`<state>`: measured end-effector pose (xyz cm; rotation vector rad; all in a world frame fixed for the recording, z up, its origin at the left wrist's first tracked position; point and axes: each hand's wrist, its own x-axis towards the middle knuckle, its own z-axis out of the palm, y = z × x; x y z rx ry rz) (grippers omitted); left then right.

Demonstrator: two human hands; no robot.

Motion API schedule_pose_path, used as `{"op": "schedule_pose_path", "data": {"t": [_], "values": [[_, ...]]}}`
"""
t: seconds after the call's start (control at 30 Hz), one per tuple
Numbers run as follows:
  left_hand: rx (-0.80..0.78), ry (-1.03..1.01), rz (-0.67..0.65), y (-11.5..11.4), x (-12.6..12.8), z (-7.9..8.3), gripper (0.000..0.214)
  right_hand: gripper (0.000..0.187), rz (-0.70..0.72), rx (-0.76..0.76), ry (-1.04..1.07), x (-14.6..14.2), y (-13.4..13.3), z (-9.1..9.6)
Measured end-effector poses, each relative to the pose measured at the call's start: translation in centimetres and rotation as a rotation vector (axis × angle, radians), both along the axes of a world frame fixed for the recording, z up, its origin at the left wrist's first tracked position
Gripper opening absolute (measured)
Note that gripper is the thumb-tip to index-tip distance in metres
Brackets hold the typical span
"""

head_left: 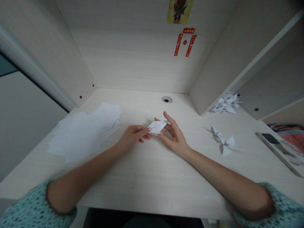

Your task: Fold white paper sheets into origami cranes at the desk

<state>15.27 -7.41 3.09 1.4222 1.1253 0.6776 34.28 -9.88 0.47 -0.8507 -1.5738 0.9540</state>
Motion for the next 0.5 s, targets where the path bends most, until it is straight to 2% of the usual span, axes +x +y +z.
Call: {"op": "schedule_pose_path", "data": {"t": [0.13, 0.2, 0.33, 0.5], "values": [[0.018, 0.002, 0.010, 0.0, 0.0, -0.2, 0.031, 0.038, -0.128, -0.030, -0.031, 0.0, 0.0, 0.1], [0.046, 0.029, 0.004, 0.0, 0.1, -0.3, 0.031, 0.027, -0.225, -0.072, 0.017, 0.1, 0.2, 0.2], [0.075, 0.087, -0.001, 0.0, 0.1, -0.5, 0.032, 0.030, -0.321, -0.198, 0.175, 0.1, 0.8, 0.1], [0.088, 0.097, 0.002, 0.1, 0.0, -0.7, 0.032, 0.039, -0.269, -0.301, 0.248, 0.3, 1.3, -0.3]]}}
